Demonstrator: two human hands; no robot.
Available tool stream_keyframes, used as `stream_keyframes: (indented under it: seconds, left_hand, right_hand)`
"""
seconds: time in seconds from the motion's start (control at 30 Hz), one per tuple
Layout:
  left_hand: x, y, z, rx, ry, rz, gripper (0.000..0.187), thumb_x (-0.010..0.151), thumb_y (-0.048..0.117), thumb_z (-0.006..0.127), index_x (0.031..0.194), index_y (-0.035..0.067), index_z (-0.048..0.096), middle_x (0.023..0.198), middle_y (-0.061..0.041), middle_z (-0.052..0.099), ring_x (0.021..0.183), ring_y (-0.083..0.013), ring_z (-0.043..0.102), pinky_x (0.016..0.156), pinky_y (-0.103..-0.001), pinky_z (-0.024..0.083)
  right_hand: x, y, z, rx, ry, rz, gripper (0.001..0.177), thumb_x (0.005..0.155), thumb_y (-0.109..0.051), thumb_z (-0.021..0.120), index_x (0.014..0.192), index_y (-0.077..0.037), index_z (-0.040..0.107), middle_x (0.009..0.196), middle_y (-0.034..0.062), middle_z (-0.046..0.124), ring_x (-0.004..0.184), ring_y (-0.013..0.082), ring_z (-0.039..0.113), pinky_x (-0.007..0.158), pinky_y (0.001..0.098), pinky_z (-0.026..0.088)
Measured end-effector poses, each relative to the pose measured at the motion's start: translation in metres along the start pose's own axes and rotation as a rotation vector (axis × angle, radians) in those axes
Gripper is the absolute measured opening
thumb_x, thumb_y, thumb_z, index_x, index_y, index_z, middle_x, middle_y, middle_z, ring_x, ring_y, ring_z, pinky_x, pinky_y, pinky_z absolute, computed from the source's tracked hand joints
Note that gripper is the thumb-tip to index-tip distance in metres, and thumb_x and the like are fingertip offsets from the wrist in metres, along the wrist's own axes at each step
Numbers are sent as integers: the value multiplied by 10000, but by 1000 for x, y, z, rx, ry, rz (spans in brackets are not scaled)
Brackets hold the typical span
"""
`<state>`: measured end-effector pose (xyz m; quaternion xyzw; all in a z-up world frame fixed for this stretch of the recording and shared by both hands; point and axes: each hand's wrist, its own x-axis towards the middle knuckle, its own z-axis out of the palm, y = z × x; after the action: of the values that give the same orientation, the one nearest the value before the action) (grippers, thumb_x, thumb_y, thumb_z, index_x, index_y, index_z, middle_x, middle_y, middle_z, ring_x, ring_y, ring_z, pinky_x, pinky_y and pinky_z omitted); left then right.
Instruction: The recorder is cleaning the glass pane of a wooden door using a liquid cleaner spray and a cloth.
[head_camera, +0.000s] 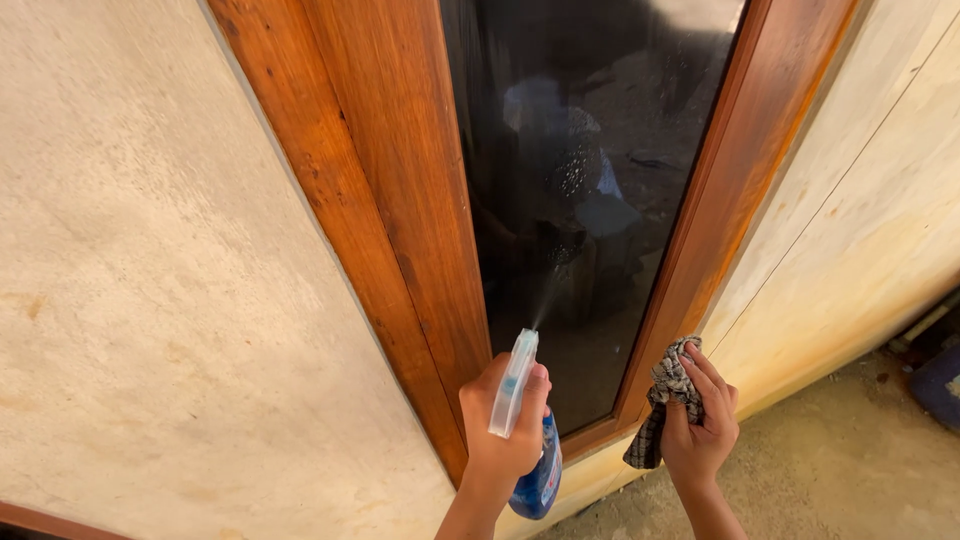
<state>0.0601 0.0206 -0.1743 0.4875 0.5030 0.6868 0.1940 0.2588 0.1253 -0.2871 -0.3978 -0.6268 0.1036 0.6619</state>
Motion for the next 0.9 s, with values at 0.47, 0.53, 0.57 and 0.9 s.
stream_keyframes:
  seconds: [0.47, 0.53, 0.57, 0.9]
  left_hand:
    - [-12, -20, 33, 20, -61, 146, 156, 977, 136, 653, 892, 8, 677, 652, -55, 648, 530, -115, 603, 489, -253, 465]
    - [-9, -20, 39, 4, -75, 126, 165, 978, 133, 655, 874, 7, 675, 635, -54, 637, 521, -111, 591, 482, -254, 454]
    - [-7, -20, 42, -6, -80, 110, 176, 979, 130, 658, 856, 5, 672, 619, -52, 625, 511, -107, 578, 476, -255, 444]
    - [-6, -6, 32, 9, -8, 194, 118, 968, 108, 663, 907, 14, 700, 684, -51, 678, 565, -113, 641, 527, -266, 496]
  right_hand:
    - [-23, 2, -20, -61, -27, 12, 480, 802, 117, 594, 1248, -33, 684, 1402, 108, 672, 1176, 234, 619, 1059, 333, 444]
    - [-24, 4, -27, -76, -10, 13, 476, 810, 115, 594, 1254, -33, 682, 1405, 107, 671, 1183, 236, 622, 1068, 335, 454]
    - [-24, 5, -31, -81, 1, 10, 472, 819, 112, 594, 1260, -33, 679, 1407, 105, 671, 1190, 238, 625, 1077, 337, 463]
    - [64, -27, 2, 53, -23, -155, 491, 913, 106, 547, 1376, -45, 609, 1449, 122, 638, 1274, 256, 635, 1087, 367, 536]
